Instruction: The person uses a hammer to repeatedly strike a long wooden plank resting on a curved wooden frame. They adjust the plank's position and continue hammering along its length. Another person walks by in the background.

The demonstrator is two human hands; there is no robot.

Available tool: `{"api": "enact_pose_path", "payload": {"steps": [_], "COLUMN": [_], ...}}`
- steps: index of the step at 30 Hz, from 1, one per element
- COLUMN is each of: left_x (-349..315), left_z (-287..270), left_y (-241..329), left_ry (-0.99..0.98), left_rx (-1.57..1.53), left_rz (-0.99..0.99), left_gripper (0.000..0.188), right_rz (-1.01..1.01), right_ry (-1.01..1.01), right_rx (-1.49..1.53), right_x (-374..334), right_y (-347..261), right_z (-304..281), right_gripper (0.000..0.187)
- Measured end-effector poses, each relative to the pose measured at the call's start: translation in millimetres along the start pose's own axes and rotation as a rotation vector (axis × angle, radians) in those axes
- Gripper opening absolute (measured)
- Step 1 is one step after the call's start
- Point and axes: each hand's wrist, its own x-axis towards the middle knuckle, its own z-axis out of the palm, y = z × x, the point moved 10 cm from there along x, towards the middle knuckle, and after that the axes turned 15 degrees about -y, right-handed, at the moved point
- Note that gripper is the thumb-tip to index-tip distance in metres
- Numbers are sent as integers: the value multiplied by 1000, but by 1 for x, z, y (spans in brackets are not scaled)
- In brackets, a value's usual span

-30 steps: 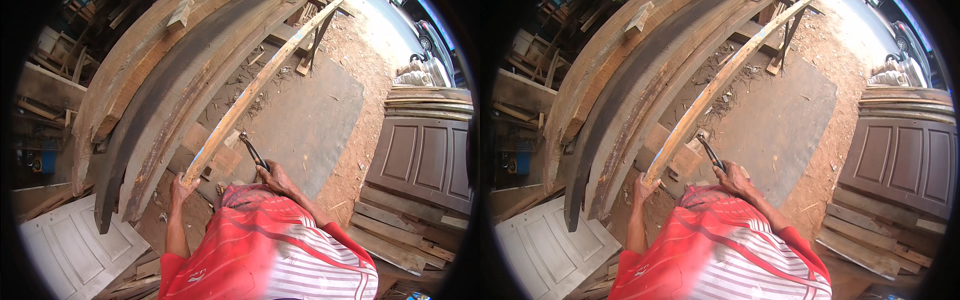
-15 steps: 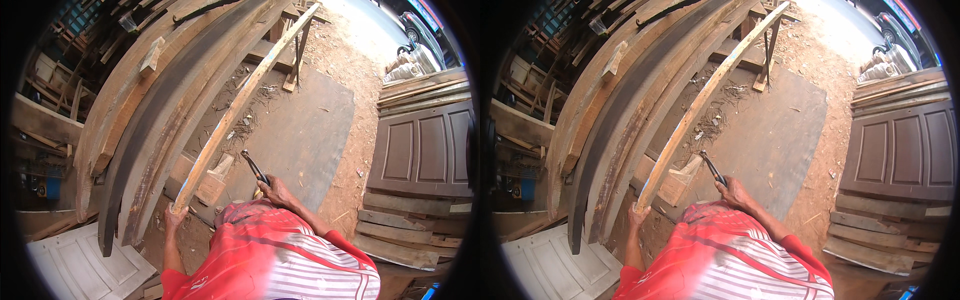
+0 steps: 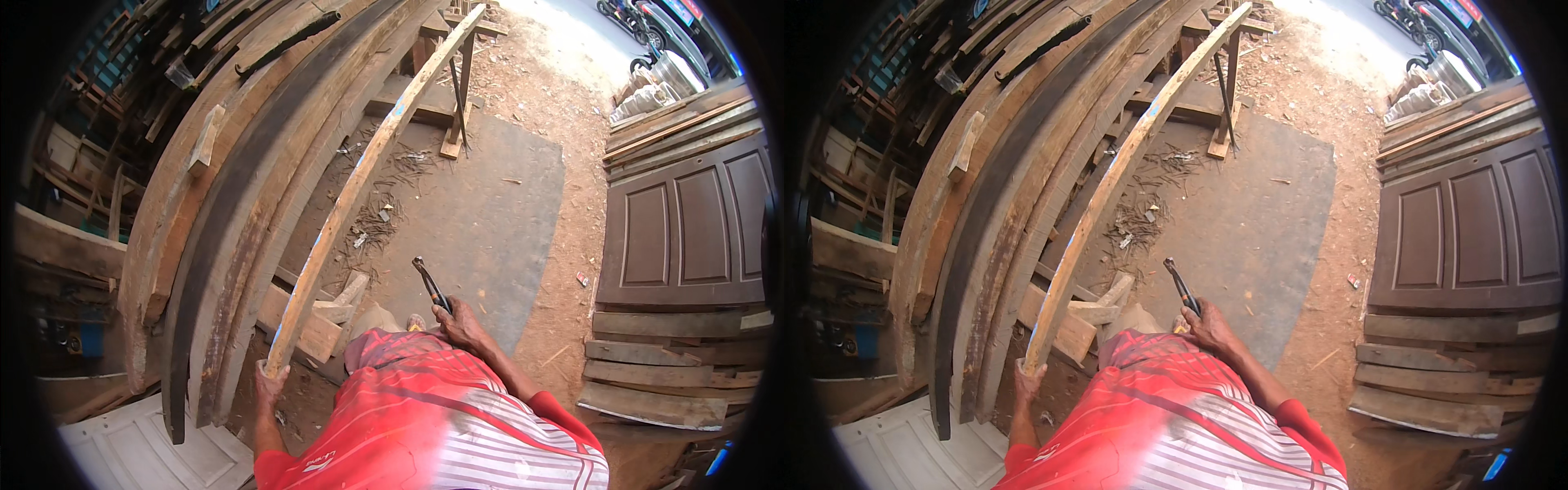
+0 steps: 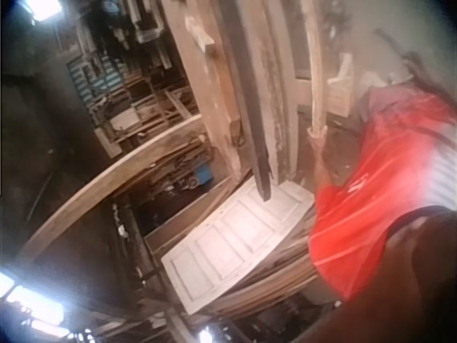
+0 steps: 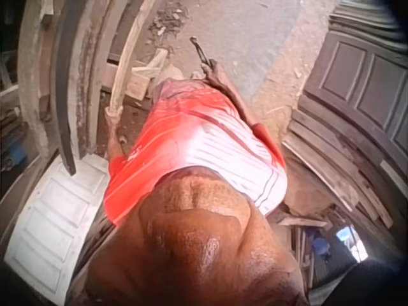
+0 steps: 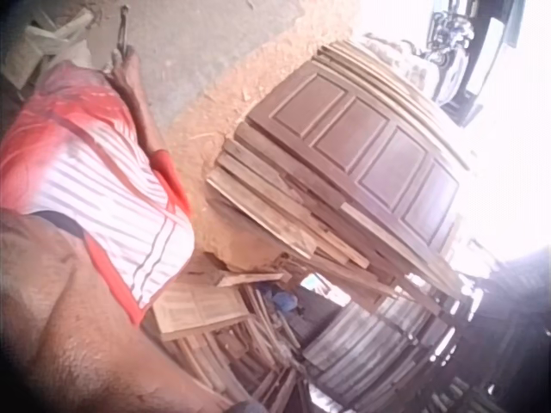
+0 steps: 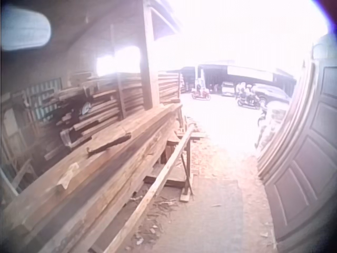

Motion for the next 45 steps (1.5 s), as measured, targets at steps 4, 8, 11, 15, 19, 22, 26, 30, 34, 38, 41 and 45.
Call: {"api": "enact_pose_path", "payload": {"steps": [4,8,11,15,19,22,26,30,34,38,41,45], "left_x": [-3,-2,25,63,125,169,225,288,320,284,286,288], "left_z": [-2,-20,-24,-3,8,11,32,65,107,138,149,146], "left_y": [6,36,101,267,320,348,390,386,397,439,421,422], "left_ry": [-70,-269,-301,-240,-206,-208,-333,-523,-763,-1176,-1163,-1093], "left_rx": [112,531,580,387,384,372,318,188,-8,-361,-512,-510], "left_rz": [-172,-447,-438,-69,151,219,242,258,298,277,249,280], "left_gripper": [69,81,81,71,73,81,93,109,107,87,82,86], "right_rz": [1,6,8,29,-3,-5,129,15,-90,-256,-249,-40], "right_ry": [4,-41,-54,-131,-78,11,66,-29,10,137,159,108], "right_rx": [1,-16,-45,18,-63,-125,162,233,162,237,281,268], "right_x": [5,18,26,49,69,84,108,138,171,192,211,238], "right_y": [0,-4,-12,-42,-75,-78,-83,-171,-224,-247,-244,-209], "right_z": [-5,-6,-14,-30,-65,-93,-117,-135,-160,-182,-179,-165], "right_gripper": [43,44,44,46,43,49,41,42,36,32,31,32]}}
